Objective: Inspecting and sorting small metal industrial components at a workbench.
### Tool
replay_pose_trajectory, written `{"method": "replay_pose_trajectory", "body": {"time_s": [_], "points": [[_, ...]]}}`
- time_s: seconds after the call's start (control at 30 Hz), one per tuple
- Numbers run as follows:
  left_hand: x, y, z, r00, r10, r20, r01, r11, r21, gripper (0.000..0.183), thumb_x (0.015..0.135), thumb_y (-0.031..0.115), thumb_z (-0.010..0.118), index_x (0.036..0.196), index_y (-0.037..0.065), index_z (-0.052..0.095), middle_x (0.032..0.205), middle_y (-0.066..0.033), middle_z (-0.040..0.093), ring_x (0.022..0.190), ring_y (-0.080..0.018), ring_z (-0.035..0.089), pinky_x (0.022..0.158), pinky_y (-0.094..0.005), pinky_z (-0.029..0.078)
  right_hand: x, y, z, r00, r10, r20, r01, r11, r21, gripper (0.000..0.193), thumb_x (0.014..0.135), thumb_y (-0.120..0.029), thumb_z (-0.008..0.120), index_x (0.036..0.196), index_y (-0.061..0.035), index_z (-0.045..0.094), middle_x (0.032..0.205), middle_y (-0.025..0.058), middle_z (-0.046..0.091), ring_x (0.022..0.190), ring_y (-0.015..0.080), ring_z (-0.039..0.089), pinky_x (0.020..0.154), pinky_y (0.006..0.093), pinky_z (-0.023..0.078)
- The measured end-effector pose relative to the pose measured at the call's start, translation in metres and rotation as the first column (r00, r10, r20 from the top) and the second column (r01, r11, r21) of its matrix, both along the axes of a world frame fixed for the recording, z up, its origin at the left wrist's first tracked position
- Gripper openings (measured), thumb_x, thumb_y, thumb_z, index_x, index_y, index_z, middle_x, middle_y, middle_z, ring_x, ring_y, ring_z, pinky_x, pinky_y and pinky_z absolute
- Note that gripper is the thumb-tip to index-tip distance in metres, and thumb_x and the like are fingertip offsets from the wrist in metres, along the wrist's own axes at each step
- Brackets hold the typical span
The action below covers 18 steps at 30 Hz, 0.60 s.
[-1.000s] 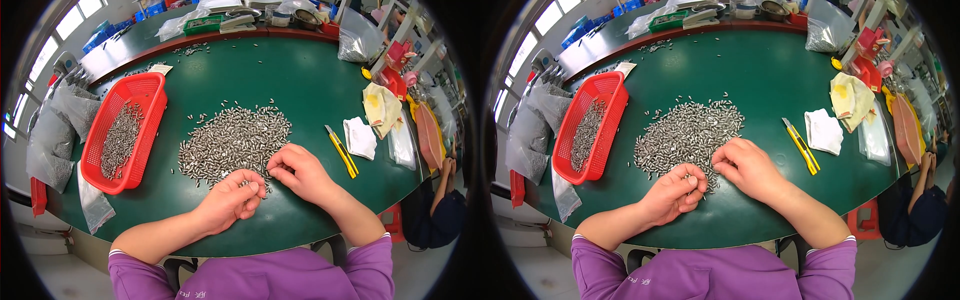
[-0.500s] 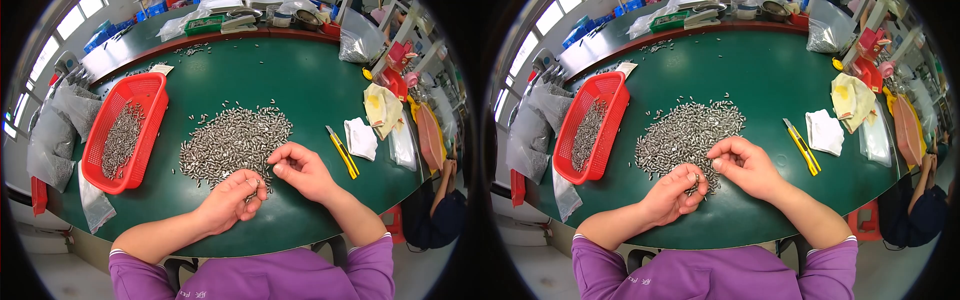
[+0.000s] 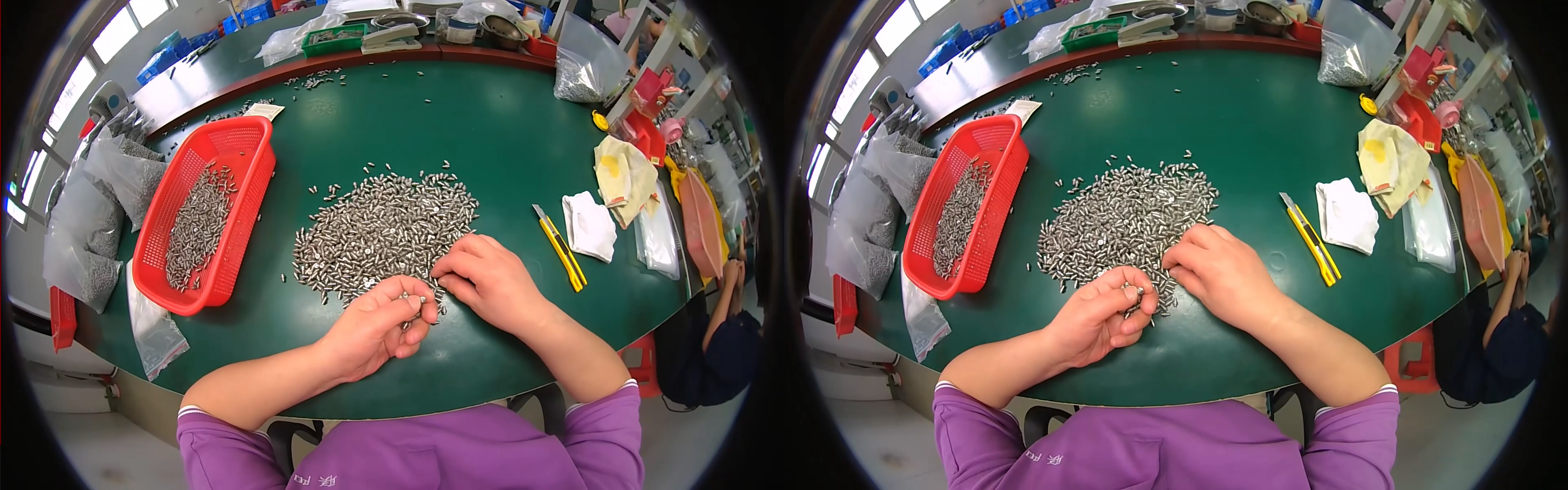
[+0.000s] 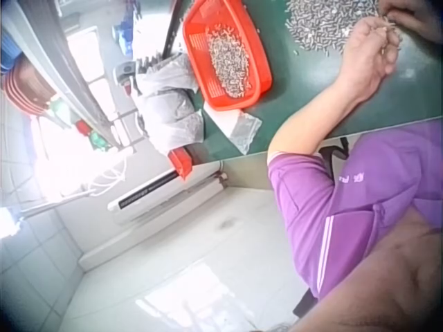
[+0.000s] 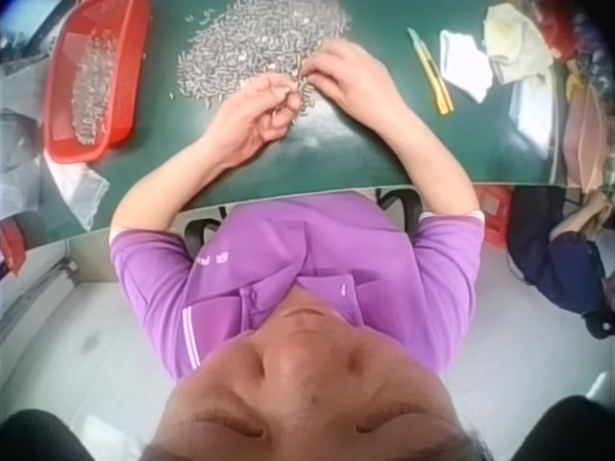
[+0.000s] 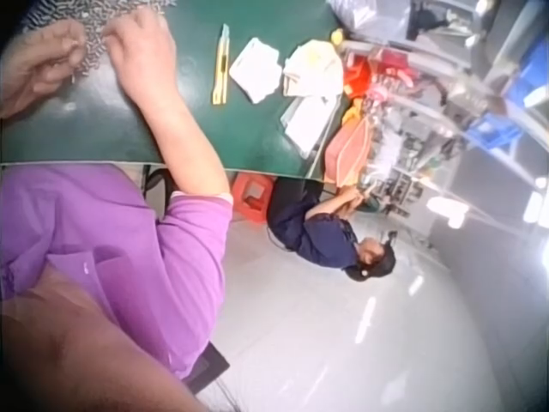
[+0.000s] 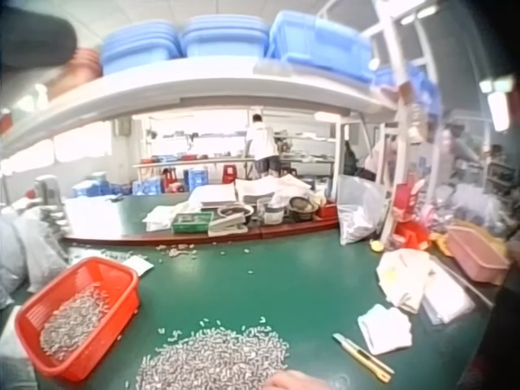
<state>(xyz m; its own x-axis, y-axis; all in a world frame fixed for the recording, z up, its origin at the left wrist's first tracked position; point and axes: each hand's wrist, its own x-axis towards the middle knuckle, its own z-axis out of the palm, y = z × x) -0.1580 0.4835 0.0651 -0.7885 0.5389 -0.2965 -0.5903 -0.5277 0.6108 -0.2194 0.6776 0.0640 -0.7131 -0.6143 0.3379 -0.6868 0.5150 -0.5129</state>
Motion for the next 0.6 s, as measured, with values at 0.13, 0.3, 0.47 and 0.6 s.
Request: {"method": "replay_pose_trajectory", "body": {"time_s": [0.13, 0.3, 0.47, 0.6], "points": [[-0.0009, -0.0016, -0.0009, 1.000, -0.012, 0.015, 0.012, 1.000, 0.013, 0.014, 0.091, 0.013, 0.042, 0.103, 0.006, 0.047, 0.090, -0.0057, 0.052, 0.064, -0.0118, 0.044, 0.051, -0.0234, 0.036, -0.0002, 0.0012, 0.0006, 1.000, 0.002, 0.024, -0.002, 1.000, 0.024, 0.014, 0.072, -0.007, 0.065, 0.085, -0.0093, 0.060, 0.083, 0.0051, 0.055, 0.081, 0.0247, 0.055, 0.070, 0.0349, 0.046], [-0.0006, -0.0001, 0.0009, 1.000, 0.010, 0.021, -0.010, 1.000, 0.007, 0.015, 0.092, 0.016, 0.042, 0.103, 0.007, 0.047, 0.092, -0.0068, 0.051, 0.066, -0.0126, 0.045, 0.053, -0.0235, 0.036, 0.0000, 0.0039, -0.0023, 0.998, -0.010, 0.060, 0.010, 1.000, 0.001, 0.013, 0.073, -0.007, 0.062, 0.084, -0.0066, 0.057, 0.084, 0.0073, 0.053, 0.083, 0.0281, 0.052, 0.072, 0.0378, 0.045], [0.0010, -0.0009, -0.0027, 1.000, -0.007, -0.020, 0.007, 1.000, -0.011, 0.015, 0.092, 0.017, 0.043, 0.103, 0.007, 0.047, 0.091, -0.0057, 0.052, 0.066, -0.0120, 0.045, 0.053, -0.0233, 0.036, 0.0031, 0.0021, 0.0016, 0.999, -0.024, 0.037, 0.022, 0.999, 0.040, 0.014, 0.073, -0.006, 0.061, 0.085, -0.0057, 0.054, 0.084, 0.0086, 0.052, 0.082, 0.0290, 0.052, 0.072, 0.0380, 0.044], [0.0008, 0.0006, -0.0017, 0.999, -0.013, -0.032, 0.013, 1.000, -0.002, 0.014, 0.092, 0.016, 0.044, 0.103, 0.008, 0.047, 0.090, -0.0045, 0.052, 0.065, -0.0111, 0.045, 0.052, -0.0231, 0.036, 0.0029, 0.0057, 0.0038, 0.999, -0.034, 0.030, 0.032, 0.998, 0.062, 0.014, 0.074, -0.006, 0.061, 0.086, -0.0057, 0.054, 0.083, 0.0087, 0.051, 0.081, 0.0292, 0.051, 0.071, 0.0381, 0.044]]}}
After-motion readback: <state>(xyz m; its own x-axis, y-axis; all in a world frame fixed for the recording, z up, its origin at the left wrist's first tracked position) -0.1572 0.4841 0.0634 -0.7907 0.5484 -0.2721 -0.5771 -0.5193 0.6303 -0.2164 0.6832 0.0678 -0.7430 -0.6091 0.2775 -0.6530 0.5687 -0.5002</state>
